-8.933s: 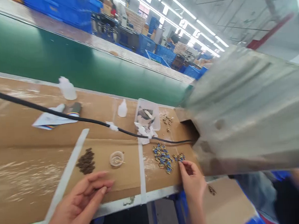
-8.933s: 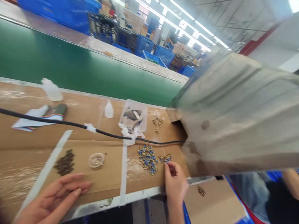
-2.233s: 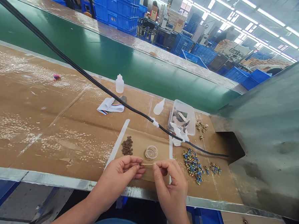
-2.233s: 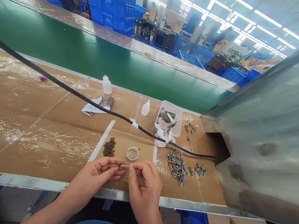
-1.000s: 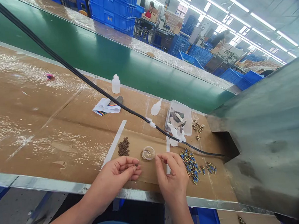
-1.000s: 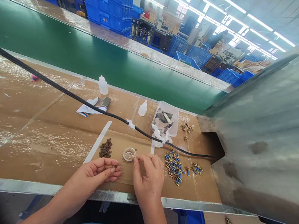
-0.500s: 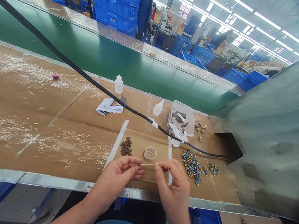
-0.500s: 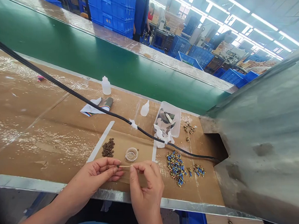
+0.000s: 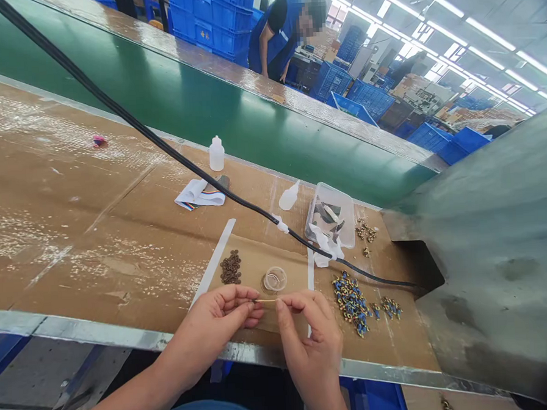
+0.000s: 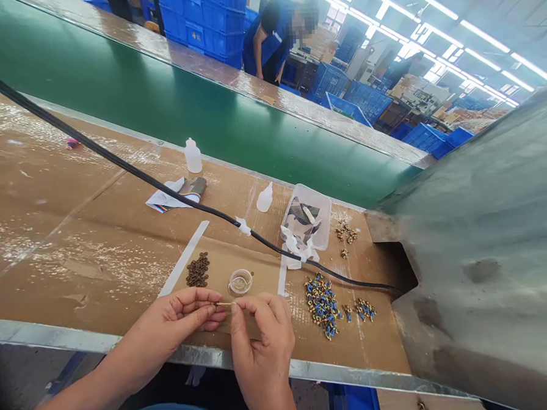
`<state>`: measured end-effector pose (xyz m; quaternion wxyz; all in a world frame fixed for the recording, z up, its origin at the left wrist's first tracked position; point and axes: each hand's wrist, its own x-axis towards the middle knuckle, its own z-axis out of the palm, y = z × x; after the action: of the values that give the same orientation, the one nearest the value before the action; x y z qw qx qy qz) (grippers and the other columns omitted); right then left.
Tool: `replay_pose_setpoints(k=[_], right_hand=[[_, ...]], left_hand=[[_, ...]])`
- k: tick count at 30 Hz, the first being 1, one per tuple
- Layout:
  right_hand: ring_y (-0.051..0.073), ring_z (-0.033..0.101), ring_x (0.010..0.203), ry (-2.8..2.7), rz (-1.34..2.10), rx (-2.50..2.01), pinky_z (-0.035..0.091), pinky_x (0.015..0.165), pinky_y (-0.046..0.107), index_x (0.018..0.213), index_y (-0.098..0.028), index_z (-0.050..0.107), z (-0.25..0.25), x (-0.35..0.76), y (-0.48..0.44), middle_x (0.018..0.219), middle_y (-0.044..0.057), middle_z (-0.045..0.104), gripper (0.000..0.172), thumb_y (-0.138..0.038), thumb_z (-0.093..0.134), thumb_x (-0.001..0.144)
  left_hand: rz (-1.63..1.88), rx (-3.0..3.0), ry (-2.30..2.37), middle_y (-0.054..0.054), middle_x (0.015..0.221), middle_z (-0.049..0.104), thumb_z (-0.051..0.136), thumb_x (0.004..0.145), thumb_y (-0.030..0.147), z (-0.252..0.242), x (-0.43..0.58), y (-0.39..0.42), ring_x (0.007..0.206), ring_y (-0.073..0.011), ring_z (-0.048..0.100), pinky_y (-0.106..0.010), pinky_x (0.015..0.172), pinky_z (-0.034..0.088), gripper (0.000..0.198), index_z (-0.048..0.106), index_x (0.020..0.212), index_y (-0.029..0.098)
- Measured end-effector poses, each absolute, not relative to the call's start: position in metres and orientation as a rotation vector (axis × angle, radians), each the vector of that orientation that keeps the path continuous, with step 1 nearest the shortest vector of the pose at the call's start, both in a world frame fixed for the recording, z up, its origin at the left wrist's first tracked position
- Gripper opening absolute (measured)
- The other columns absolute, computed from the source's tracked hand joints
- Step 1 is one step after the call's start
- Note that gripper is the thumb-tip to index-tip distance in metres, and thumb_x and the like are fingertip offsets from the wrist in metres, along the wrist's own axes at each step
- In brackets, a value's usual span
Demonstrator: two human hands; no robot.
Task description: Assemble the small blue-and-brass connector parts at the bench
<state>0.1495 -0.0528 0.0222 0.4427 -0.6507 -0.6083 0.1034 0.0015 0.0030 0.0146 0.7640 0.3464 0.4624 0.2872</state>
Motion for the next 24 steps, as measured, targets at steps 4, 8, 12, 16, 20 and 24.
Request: replay_pose_setpoints(k=[4,8,12,16,20,24], right_hand=[[0.016,0.056,0.076,-1.579,0.236,-1.582,0.043,0.069,0.028,0.085,-0.022,0.064,0.024,0.148,-0.054,0.080,0.002,0.062,0.009,-0.016,0.058,0.084],[0.016,0.056,0.076,-1.616,0.200,-1.565,0.043,0.069,0.029,0.086,-0.022,0.064,0.025,0.151,-0.057,0.080,0.002,0.061,0.009,-0.014,0.060,0.083],[0.015,0.056,0.078,-1.491,0.153,-1.566,0.044,0.070,0.028,0.085,-0.022,0.064,0.024,0.161,-0.054,0.080,0.002,0.061,0.009,-0.015,0.059,0.083],[0.015,0.056,0.078,-1.418,0.088,-1.655,0.044,0.072,0.029,0.085,-0.021,0.066,0.021,0.167,-0.045,0.082,0.003,0.062,0.007,-0.018,0.060,0.083],[0.016,0.057,0.080,-1.467,0.137,-1.747,0.043,0.074,0.029,0.088,-0.024,0.069,0.017,0.166,-0.043,0.082,0.002,0.064,0.011,-0.021,0.059,0.084],[0.016,0.059,0.085,-1.417,0.160,-1.857,0.042,0.078,0.028,0.092,-0.025,0.069,0.010,0.185,-0.054,0.088,0.002,0.065,0.014,-0.022,0.059,0.083]], left_hand=[[0.620,0.745,0.991,-0.008,0.087,0.076,0.065,0.077,0.022,0.013,0.002,0.003,0.085,-0.0205,0.071,-0.034,0.084,0.053,0.017,0.064,0.092,0.014],[0.627,0.732,0.987,-0.007,0.086,0.076,0.064,0.078,0.020,0.011,0.002,0.003,0.085,-0.0199,0.071,-0.033,0.083,0.053,0.015,0.063,0.092,0.014],[0.632,0.742,1.024,-0.007,0.084,0.076,0.066,0.077,0.018,0.013,0.002,0.002,0.083,-0.0193,0.071,-0.029,0.080,0.055,0.014,0.064,0.090,0.013],[0.627,0.734,1.036,-0.008,0.086,0.077,0.067,0.075,0.021,0.016,0.003,0.003,0.086,-0.0208,0.071,-0.029,0.081,0.056,0.017,0.065,0.090,0.014],[0.602,0.711,1.079,-0.008,0.086,0.078,0.076,0.067,0.026,0.011,0.002,0.005,0.087,-0.0225,0.072,-0.024,0.078,0.057,0.027,0.066,0.090,0.015],[0.547,0.697,1.072,-0.008,0.092,0.078,0.079,0.064,0.036,-0.003,-0.002,0.008,0.093,-0.0227,0.071,-0.019,0.078,0.057,0.038,0.066,0.095,0.017]])
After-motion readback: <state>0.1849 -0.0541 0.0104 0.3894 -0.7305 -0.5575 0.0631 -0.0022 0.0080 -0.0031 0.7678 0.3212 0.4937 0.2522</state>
